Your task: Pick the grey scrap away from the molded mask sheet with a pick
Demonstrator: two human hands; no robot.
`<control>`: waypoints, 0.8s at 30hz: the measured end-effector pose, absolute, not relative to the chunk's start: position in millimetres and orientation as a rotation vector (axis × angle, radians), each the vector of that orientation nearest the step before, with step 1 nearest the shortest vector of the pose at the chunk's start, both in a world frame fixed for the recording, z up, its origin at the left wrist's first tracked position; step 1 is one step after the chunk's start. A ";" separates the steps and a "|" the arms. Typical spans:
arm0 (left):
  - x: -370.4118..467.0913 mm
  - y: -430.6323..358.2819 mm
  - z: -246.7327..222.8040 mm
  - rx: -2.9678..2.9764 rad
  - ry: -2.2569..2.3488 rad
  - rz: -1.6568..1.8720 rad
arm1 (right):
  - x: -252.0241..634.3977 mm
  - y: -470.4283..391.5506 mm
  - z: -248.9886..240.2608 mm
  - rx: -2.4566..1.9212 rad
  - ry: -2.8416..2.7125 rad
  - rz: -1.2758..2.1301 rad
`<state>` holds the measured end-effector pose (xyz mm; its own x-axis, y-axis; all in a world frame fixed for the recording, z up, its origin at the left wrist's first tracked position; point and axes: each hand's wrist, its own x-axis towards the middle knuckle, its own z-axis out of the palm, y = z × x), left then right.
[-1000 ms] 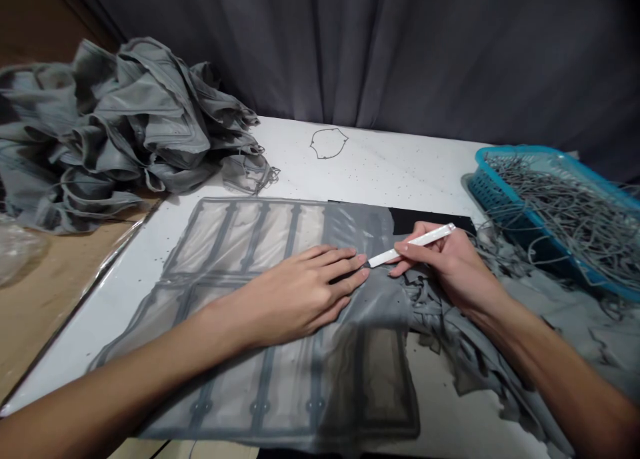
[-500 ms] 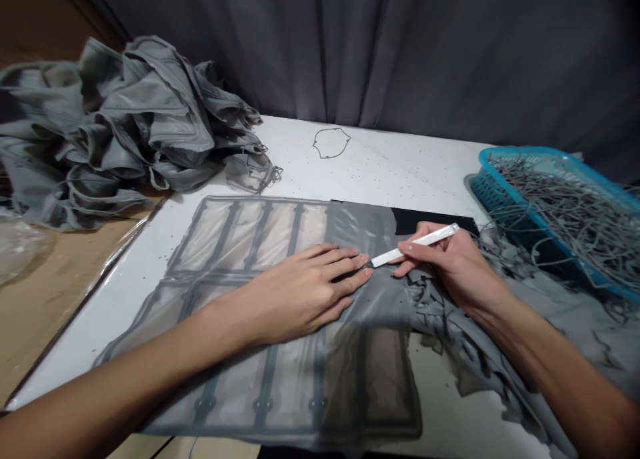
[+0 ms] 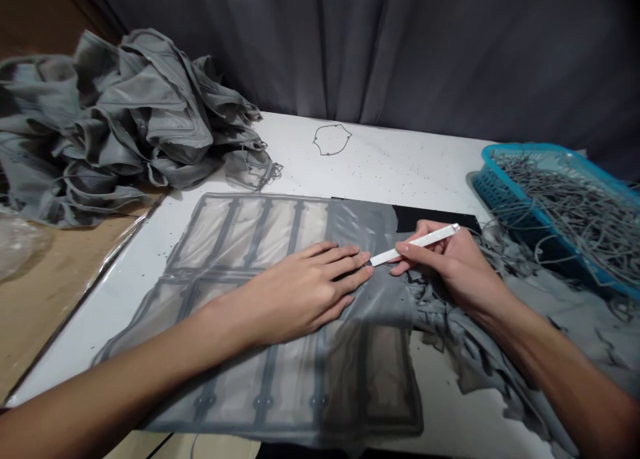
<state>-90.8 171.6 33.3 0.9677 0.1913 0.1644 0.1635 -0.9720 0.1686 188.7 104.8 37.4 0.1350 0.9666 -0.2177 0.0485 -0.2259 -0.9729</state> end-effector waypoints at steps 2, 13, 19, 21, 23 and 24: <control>-90.6 171.1 33.4 2.967 0.273 0.264 | 188.9 104.7 37.4 -1.485 -1.048 1.251; -90.7 171.5 31.9 2.940 0.265 0.278 | 185.7 105.7 41.3 -1.491 -1.077 1.240; -90.2 172.2 32.7 2.953 0.251 0.265 | 188.9 105.4 40.5 -1.484 -1.033 1.280; -90.4 172.5 32.7 2.962 0.244 0.262 | 188.7 105.8 40.9 -1.475 -1.010 1.277; -90.7 172.6 32.7 2.960 0.241 0.270 | 188.3 106.3 41.0 -1.467 -0.999 1.267; -90.7 172.6 32.8 2.953 0.241 0.276 | 188.2 106.4 40.8 -1.466 -1.000 1.263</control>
<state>-90.7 172.6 32.8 0.9700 0.1748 0.1692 0.1441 -0.9732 0.1790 188.2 106.4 40.8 0.1408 0.9616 -0.2356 0.0091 -0.2393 -0.9709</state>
